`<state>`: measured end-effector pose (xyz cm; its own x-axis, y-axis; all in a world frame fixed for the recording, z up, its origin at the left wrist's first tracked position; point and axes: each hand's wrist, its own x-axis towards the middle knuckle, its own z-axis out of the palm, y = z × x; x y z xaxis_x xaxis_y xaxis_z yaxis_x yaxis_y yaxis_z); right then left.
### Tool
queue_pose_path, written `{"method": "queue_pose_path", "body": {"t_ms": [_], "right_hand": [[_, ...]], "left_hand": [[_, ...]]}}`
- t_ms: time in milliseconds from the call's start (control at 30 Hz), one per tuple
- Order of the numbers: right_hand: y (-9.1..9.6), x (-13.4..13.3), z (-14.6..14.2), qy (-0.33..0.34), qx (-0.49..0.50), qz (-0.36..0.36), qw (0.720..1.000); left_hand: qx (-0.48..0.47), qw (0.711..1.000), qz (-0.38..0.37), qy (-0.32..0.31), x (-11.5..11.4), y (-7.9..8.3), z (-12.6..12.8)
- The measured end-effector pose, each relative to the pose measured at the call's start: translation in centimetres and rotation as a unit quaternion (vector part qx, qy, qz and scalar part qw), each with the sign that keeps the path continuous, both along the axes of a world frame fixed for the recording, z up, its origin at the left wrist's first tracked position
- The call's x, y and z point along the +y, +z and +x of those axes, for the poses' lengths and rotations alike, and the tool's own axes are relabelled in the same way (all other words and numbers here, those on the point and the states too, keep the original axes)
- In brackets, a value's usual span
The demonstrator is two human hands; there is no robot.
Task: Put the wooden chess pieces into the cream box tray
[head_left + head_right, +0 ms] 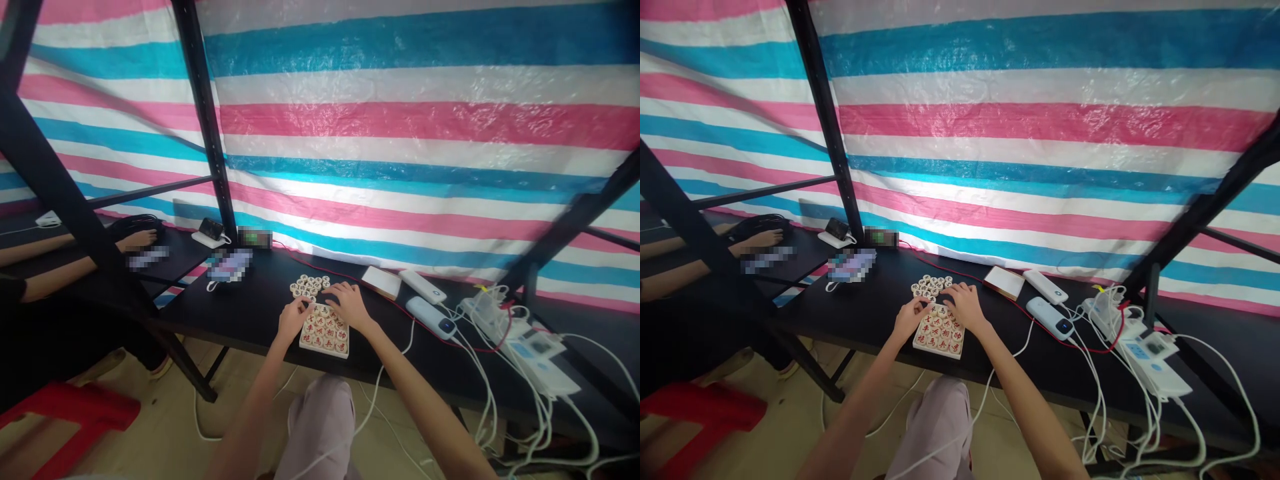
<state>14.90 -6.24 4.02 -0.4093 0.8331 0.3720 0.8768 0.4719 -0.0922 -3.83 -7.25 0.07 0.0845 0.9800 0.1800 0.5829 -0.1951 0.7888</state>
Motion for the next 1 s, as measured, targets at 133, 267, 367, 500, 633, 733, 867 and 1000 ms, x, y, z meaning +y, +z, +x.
{"method": "queue_pose_path", "body": {"t_ms": [133, 267, 367, 500, 633, 733, 867, 1000], "right_hand": [[-0.5, 3.8, 0.0, -0.041, -0.031, -0.016, 0.999], [-1.9, 5.8, 0.5, -0.037, -0.046, -0.029, 0.998], [-2.6, 5.5, 1.2, -0.033, -0.031, -0.009, 0.999], [-2.2, 4.8, 1.3, -0.020, -0.067, -0.006, 0.998], [-1.6, 5.0, 1.1, -0.033, -0.066, -0.035, 0.997], [-1.4, 4.7, 1.9, -0.052, -0.002, -0.054, 0.997], [-1.2, 2.1, 3.7, -0.043, 0.086, -0.070, 0.993], [-1.1, -1.7, 4.1, -0.010, 0.071, -0.089, 0.993]], "left_hand": [[0.006, 1.000, 0.007, 0.007, 0.0, -0.1, -0.1], [0.005, 1.000, 0.021, 0.005, 0.1, -0.4, -0.2], [0.000, 1.000, 0.023, 0.001, 0.1, -0.5, -0.3], [0.009, 1.000, 0.018, 0.004, 0.2, -0.5, -0.3], [0.008, 1.000, 0.010, 0.008, 0.3, -0.5, -0.2], [0.012, 1.000, 0.010, 0.009, 0.4, -0.5, -0.2], [0.022, 1.000, 0.004, 0.015, 0.3, -0.3, 0.0], [0.032, 0.999, 0.001, 0.019, 0.3, -0.2, 0.1]]}}
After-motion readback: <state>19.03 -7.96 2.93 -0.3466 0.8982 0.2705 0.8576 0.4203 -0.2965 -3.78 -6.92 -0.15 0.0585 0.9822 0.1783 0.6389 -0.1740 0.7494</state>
